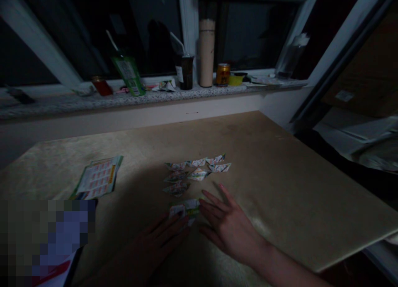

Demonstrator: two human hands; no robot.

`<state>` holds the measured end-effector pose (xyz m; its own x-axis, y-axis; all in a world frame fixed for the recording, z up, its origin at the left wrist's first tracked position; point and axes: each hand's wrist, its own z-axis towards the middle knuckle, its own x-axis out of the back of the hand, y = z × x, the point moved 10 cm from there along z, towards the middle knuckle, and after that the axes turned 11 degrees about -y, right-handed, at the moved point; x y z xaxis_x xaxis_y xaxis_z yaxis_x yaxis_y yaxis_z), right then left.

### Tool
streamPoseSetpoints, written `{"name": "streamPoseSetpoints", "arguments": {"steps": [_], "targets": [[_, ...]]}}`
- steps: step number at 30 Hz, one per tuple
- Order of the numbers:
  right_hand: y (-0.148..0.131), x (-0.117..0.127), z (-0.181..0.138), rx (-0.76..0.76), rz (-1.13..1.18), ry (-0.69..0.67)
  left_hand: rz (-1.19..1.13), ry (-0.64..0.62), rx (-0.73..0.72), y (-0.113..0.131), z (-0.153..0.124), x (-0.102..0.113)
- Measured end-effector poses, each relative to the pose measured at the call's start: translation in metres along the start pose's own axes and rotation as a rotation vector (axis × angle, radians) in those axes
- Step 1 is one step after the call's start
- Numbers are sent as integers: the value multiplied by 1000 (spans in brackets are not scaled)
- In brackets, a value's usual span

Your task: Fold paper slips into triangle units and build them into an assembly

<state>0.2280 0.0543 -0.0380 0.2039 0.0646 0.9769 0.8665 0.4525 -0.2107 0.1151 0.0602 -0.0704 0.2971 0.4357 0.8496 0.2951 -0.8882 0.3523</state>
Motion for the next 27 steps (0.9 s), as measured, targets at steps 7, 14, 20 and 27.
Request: {"name": "streamPoseSetpoints", "arguments": {"steps": [7, 14, 20, 27], "targets": [[4, 2, -2, 3, -47, -9, 23, 29, -18, -1, 0, 0], [7, 8, -1, -15, -6, 30, 20, 39, -45, 1, -1, 3], [-2, -1, -14, -6, -14, -21, 26, 64, -42, 5, -4, 13], [-37, -3, -35, 140, -78, 63, 88, 48, -46, 9, -3, 12]]}}
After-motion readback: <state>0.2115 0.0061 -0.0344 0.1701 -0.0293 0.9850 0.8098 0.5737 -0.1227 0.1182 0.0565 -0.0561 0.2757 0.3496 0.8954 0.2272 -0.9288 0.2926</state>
